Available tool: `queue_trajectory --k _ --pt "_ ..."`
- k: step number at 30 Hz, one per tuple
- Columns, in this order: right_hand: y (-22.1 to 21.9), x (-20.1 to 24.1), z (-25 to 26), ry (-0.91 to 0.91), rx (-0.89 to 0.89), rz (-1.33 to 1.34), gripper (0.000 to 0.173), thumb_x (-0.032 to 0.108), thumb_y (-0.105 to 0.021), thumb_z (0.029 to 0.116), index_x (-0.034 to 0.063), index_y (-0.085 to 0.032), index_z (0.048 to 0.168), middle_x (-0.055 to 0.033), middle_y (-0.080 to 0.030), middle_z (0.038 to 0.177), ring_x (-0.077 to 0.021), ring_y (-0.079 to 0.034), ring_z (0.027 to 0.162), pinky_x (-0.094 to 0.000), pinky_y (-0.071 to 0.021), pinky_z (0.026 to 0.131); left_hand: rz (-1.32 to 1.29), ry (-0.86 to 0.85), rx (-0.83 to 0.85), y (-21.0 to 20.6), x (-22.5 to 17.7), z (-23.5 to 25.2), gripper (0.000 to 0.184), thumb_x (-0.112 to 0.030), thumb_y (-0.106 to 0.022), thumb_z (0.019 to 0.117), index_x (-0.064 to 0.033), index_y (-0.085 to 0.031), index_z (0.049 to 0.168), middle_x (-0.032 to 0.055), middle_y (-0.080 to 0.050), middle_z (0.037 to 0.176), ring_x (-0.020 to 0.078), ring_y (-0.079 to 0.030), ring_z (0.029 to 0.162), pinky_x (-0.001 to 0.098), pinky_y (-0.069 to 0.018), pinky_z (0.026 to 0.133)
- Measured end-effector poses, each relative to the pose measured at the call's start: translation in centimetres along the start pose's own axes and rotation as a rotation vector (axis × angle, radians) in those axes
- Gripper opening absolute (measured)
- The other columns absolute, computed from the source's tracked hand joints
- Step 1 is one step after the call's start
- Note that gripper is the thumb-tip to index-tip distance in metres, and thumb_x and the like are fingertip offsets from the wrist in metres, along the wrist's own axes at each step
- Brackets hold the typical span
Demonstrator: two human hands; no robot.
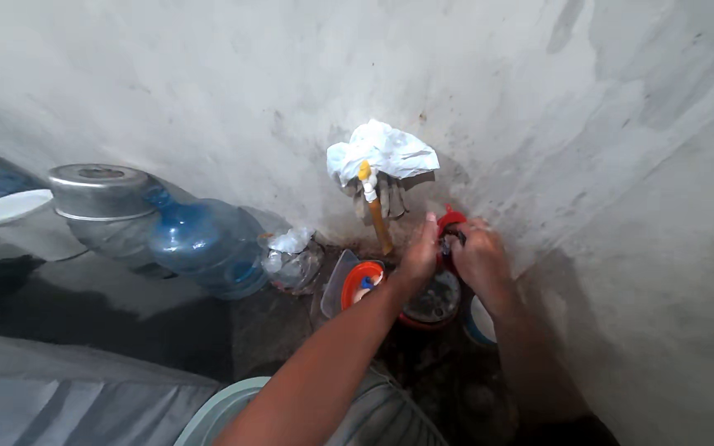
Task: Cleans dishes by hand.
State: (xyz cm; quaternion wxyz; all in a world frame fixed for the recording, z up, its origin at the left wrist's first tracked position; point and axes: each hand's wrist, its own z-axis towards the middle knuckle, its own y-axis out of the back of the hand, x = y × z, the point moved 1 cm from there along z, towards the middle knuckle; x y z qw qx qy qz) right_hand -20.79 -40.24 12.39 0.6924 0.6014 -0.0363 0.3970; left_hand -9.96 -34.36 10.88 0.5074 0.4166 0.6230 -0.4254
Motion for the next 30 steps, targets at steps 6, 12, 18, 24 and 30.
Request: queue_trajectory --k 6,12,18,24,30 --pt "-1.5 0.3 0.0 0.314 0.059 0.339 0.022 0.009 -0.077 0.0888 0.0087 -0.071 0.11 -0.0105 -0.074 0.097 -0.0246 -0.072 0.086 -0.05 -0.0604 0.078 -0.092 0.08 0.027 1.5 -0.1 0.0 0.092 -0.082 -0.011 0.0946 -0.013 -0.064 0.126 0.0087 -0.07 0.103 0.0182 -0.067 0.087 0.0387 -0.0576 0.074" --pt "-1.5 -1.2 -1.6 0.458 0.173 -0.079 0.024 -0.007 -0.07 0.0847 0.0077 -0.078 0.101 -0.0124 -0.075 0.108 -0.0325 -0.069 0.109 -0.0539 -0.0569 0.094 0.079 0.106 -0.096 2.5 0.4 -0.6 0.039 -0.035 -0.05 0.1063 -0.0091 -0.06 0.134 0.0134 -0.069 0.113 0.024 -0.067 0.099 0.0465 -0.055 0.085" --pt "0.1 -5.2 -2.6 0.189 -0.452 0.582 0.018 0.007 -0.071 0.0897 0.0073 -0.075 0.107 -0.0027 -0.076 0.102 -0.0095 -0.073 0.089 -0.0323 -0.0624 0.081 0.257 0.029 -0.241 2.6 0.0 -0.7 0.03 -0.012 -0.057 0.1026 -0.0077 -0.06 0.132 0.0148 -0.07 0.11 0.0247 -0.069 0.093 0.0464 -0.0573 0.081" --pt "-5.4 -3.3 -4.3 0.21 -0.692 0.709 0.038 0.022 -0.047 0.1061 -0.0045 -0.062 0.13 -0.0183 -0.063 0.13 -0.0214 -0.062 0.121 -0.039 -0.0534 0.103 0.059 0.028 -0.221 1.1 0.0 -0.7 0.047 -0.006 -0.068 0.0959 -0.0089 -0.054 0.14 0.0157 -0.068 0.121 0.0259 -0.07 0.102 0.0459 -0.0597 0.086" --pt "-2.6 -1.0 -1.0 0.379 -0.409 0.566 0.041 0.023 -0.04 0.1086 -0.0011 -0.07 0.124 -0.0159 -0.072 0.123 -0.0187 -0.069 0.115 -0.0379 -0.0557 0.1 0.05 0.158 -0.118 0.9 -0.5 -1.7 0.043 -0.004 -0.065 0.096 -0.0072 -0.055 0.137 0.0152 -0.068 0.114 0.0236 -0.07 0.095 0.0416 -0.0593 0.081"
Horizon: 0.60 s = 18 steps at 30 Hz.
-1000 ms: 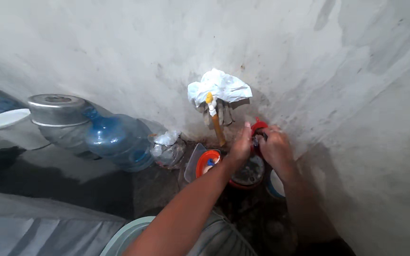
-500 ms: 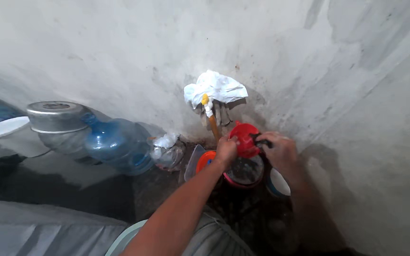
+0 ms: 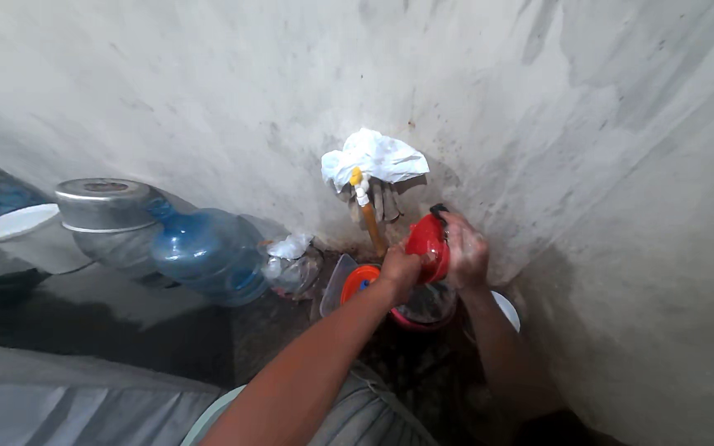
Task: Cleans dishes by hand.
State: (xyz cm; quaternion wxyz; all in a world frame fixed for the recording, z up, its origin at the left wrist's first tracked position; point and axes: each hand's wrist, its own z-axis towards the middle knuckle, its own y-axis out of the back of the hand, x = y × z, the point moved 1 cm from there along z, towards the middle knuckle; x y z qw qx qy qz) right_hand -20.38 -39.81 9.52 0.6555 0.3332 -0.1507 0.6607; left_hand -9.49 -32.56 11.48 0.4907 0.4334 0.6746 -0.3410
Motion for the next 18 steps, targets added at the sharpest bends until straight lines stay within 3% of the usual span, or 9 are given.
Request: queue_trajectory --k 2,4,6,7,9,11,13,15,18 --pt "1.1 0.3 1.8 -0.252 0.269 0.041 0.045 0.032 -0.038 0.1106 0.0066 -0.073 0.12 -0.0084 -0.075 0.106 -0.0123 -0.072 0.094 -0.036 -0.0594 0.084 0.018 -0.019 -0.009 0.5 0.3 0.0 0.039 -0.007 -0.069 0.0949 -0.0067 -0.059 0.133 0.0143 -0.07 0.109 0.0238 -0.071 0.092 0.0423 -0.0595 0.08" --pt "1.5 -0.6 3.3 -0.564 0.54 0.091 0.052 0.045 -0.035 0.1104 0.0067 -0.069 0.106 -0.0083 -0.068 0.088 -0.0154 -0.066 0.077 -0.0388 -0.0563 0.069 0.012 -0.056 -0.038 0.7 0.2 -0.1 0.034 -0.01 -0.073 0.0935 -0.005 -0.063 0.126 0.0133 -0.073 0.1 0.0225 -0.072 0.084 0.0401 -0.061 0.076" --pt "1.5 -1.3 3.7 -0.599 0.744 0.174 0.031 0.027 -0.047 0.1075 0.0053 -0.066 0.118 -0.0065 -0.069 0.095 -0.0117 -0.066 0.082 -0.0337 -0.0576 0.074 0.026 -0.116 -0.098 0.8 -0.3 -0.4 0.029 -0.015 -0.078 0.0909 -0.0031 -0.067 0.114 0.0122 -0.073 0.089 0.0203 -0.071 0.073 0.0371 -0.0609 0.068" --pt "1.2 -1.8 3.2 -0.574 0.751 0.205 0.024 0.022 -0.057 0.1017 0.0069 -0.066 0.118 -0.0038 -0.068 0.091 -0.0087 -0.065 0.076 -0.0293 -0.0573 0.067 0.048 -0.151 -0.134 0.9 -0.3 -0.4 0.029 -0.019 -0.081 0.0892 -0.0033 -0.068 0.11 0.0117 -0.073 0.085 0.0199 -0.07 0.069 0.0372 -0.0603 0.065" --pt "0.6 -2.9 1.2 -0.593 0.552 0.383 0.021 0.018 -0.062 0.0976 0.0078 -0.069 0.114 -0.0028 -0.069 0.091 -0.008 -0.065 0.077 -0.0284 -0.0562 0.067 0.099 -0.209 -0.192 1.2 -0.2 -0.4 0.035 -0.03 -0.081 0.0894 -0.0041 -0.064 0.105 0.0113 -0.071 0.081 0.021 -0.069 0.065 0.0385 -0.059 0.061" --pt "-0.4 -2.5 -0.5 -0.671 0.229 0.765 0.023 0.019 -0.049 0.1031 0.0093 -0.069 0.112 -0.0012 -0.07 0.093 -0.0076 -0.067 0.082 -0.0275 -0.058 0.071 0.131 -0.263 -0.226 1.1 -0.4 -0.5 0.037 -0.04 -0.075 0.0931 -0.0058 -0.062 0.1 0.0114 -0.068 0.078 0.0226 -0.066 0.063 0.0399 -0.0563 0.058" --pt "-1.4 -1.3 -1.0 -0.743 -0.051 1.142 0.035 0.029 -0.034 0.1064 0.0157 -0.066 0.103 0.0011 -0.071 0.086 -0.008 -0.068 0.077 -0.029 -0.0593 0.066 0.153 -0.316 -0.214 0.8 -0.2 -0.3 0.036 -0.044 -0.066 0.099 -0.0076 -0.062 0.101 0.0114 -0.066 0.077 0.0226 -0.065 0.062 0.0403 -0.0553 0.057" --pt "-1.7 0.0 -1.0 -0.825 -0.228 1.332 0.044 0.046 -0.027 0.1073 0.02 -0.063 0.102 0.0013 -0.069 0.085 -0.0102 -0.068 0.077 -0.0335 -0.0594 0.065 0.136 -0.356 -0.191 0.3 0.2 0.3 0.037 -0.043 -0.057 0.1047 -0.008 -0.064 0.114 0.0124 -0.068 0.084 0.0218 -0.067 0.068 0.0416 -0.058 0.064" --pt "-3.0 2.4 -1.5 -0.854 -0.4 1.171 0.038 0.041 -0.032 0.1082 0.0154 -0.059 0.112 -0.0033 -0.068 0.097 -0.0155 -0.067 0.09 -0.0413 -0.0589 0.076 0.082 -0.371 -0.224 -0.4 1.0 1.4 0.042 -0.038 -0.043 0.1105 -0.0059 -0.059 0.131 0.0152 -0.07 0.103 0.0233 -0.07 0.091 0.0466 -0.0582 0.084"
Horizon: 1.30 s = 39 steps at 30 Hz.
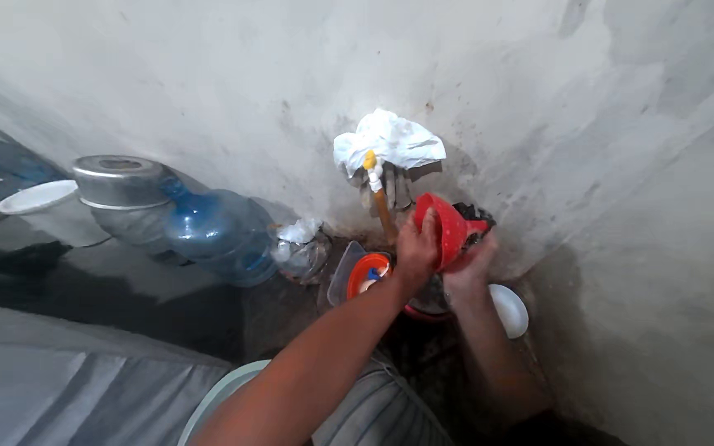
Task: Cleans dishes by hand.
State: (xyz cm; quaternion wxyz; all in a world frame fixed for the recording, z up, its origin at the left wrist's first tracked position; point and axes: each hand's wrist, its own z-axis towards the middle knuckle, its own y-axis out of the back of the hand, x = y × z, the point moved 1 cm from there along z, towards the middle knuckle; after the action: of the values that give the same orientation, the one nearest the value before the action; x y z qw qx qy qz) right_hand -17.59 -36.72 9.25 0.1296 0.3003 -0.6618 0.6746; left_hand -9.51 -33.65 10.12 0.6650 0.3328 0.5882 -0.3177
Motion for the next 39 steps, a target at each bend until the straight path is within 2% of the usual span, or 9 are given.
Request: queue_trajectory --k 3,6,12,15,20,27,33,35,39 --pt "-0.9 -1.5 -1.9 0.284 -0.057 -0.517 0.042 0.033 -0.031 0.1091 0.0063 -0.063 0.118 -0.0059 -0.068 0.102 -0.0135 -0.066 0.098 -0.0377 -0.0569 0.086 0.027 0.011 0.009 -0.1 0.0 -0.6 0.034 -0.022 -0.051 0.1068 -0.0011 -0.053 0.134 0.0178 -0.068 0.112 0.0241 -0.067 0.103 0.0453 -0.0562 0.091" --pt "-0.7 -2.9 -3.1 0.334 -0.094 -0.822 0.033 0.021 -0.037 0.1068 0.002 -0.064 0.101 -0.0063 -0.063 0.086 -0.0129 -0.063 0.083 -0.0361 -0.0548 0.076 -0.047 -0.028 0.025 1.0 -0.1 -1.0 0.038 -0.012 -0.056 0.1015 -0.0021 -0.048 0.137 0.012 -0.064 0.115 0.0135 -0.064 0.104 0.0336 -0.0548 0.091" --pt "0.6 -4.9 -5.3 0.41 -0.092 -0.491 0.014 0.0 -0.047 0.0996 0.0028 -0.059 0.107 -0.0015 -0.065 0.088 -0.0078 -0.066 0.078 -0.0282 -0.0594 0.07 -0.059 0.073 -0.087 0.6 -0.3 0.9 0.035 -0.025 -0.049 0.1092 -0.0007 -0.054 0.133 0.0181 -0.068 0.11 0.024 -0.069 0.099 0.0454 -0.0573 0.091" --pt "0.1 -3.6 -5.3 0.372 -0.146 -0.38 0.027 0.018 -0.039 0.1051 0.008 -0.064 0.104 -0.002 -0.069 0.089 -0.0116 -0.068 0.084 -0.0354 -0.0602 0.074 0.066 -0.027 0.05 -0.2 -0.6 0.5 0.038 -0.021 -0.049 0.1087 -0.0063 -0.048 0.144 0.0187 -0.069 0.116 0.0288 -0.071 0.103 0.0516 -0.0581 0.092" --pt "0.1 -1.4 -2.2 0.334 -0.203 -0.338 0.05 0.043 -0.026 0.1124 0.0082 -0.052 0.138 -0.0107 -0.066 0.122 -0.0227 -0.066 0.114 -0.048 -0.0564 0.097 0.345 -0.063 0.22 0.6 -2.0 0.6 0.039 -0.016 -0.048 0.1083 -0.0112 -0.051 0.147 0.02 -0.069 0.123 0.0356 -0.069 0.111 0.0573 -0.054 0.096" --pt "6.0 -1.6 0.6 0.45 -0.288 -0.814 0.04 0.041 -0.066 0.1002 0.0025 -0.066 0.111 -0.0048 -0.072 0.089 -0.0156 -0.073 0.082 -0.0391 -0.0626 0.079 0.681 -0.154 0.475 3.8 -4.2 1.1 0.016 -0.012 -0.064 0.0975 -0.0034 -0.073 0.107 0.0135 -0.072 0.1 0.0262 -0.069 0.096 0.0479 -0.0555 0.086" --pt "12.3 -4.1 -2.3 0.332 0.277 -1.346 0.053 0.019 -0.077 0.091 -0.0116 -0.058 0.13 -0.0215 -0.067 0.122 -0.0193 -0.065 0.116 -0.0346 -0.0517 0.104 0.792 -0.523 0.407 12.6 0.2 -4.1 0.05 0.0 -0.062 0.0937 -0.0112 -0.061 0.142 0.0123 -0.075 0.111 0.027 -0.073 0.098 0.0434 -0.0575 0.089" --pt "14.5 -5.6 -2.0 0.29 0.579 -1.278 0.042 0.017 -0.075 0.0916 -0.006 -0.065 0.125 -0.0152 -0.071 0.118 -0.0161 -0.069 0.109 -0.0345 -0.0567 0.099 0.808 -0.446 0.284 17.7 2.8 -7.3 0.057 0.002 -0.062 0.0941 -0.0121 -0.054 0.149 0.0107 -0.07 0.129 0.0245 -0.071 0.112 0.0429 -0.0562 0.099" --pt "17.5 -7.4 -3.5 0.203 0.575 -1.35 0.025 0.008 -0.069 0.0958 -0.0123 -0.068 0.11 -0.0158 -0.073 0.099 -0.0136 -0.071 0.091 -0.0279 -0.0581 0.089 0.855 -0.142 -0.037 28.7 8.3 -15.4 0.058 0.004 -0.054 0.098 -0.0123 -0.048 0.153 0.0085 -0.058 0.147 0.0219 -0.061 0.13 0.0438 -0.0494 0.111"
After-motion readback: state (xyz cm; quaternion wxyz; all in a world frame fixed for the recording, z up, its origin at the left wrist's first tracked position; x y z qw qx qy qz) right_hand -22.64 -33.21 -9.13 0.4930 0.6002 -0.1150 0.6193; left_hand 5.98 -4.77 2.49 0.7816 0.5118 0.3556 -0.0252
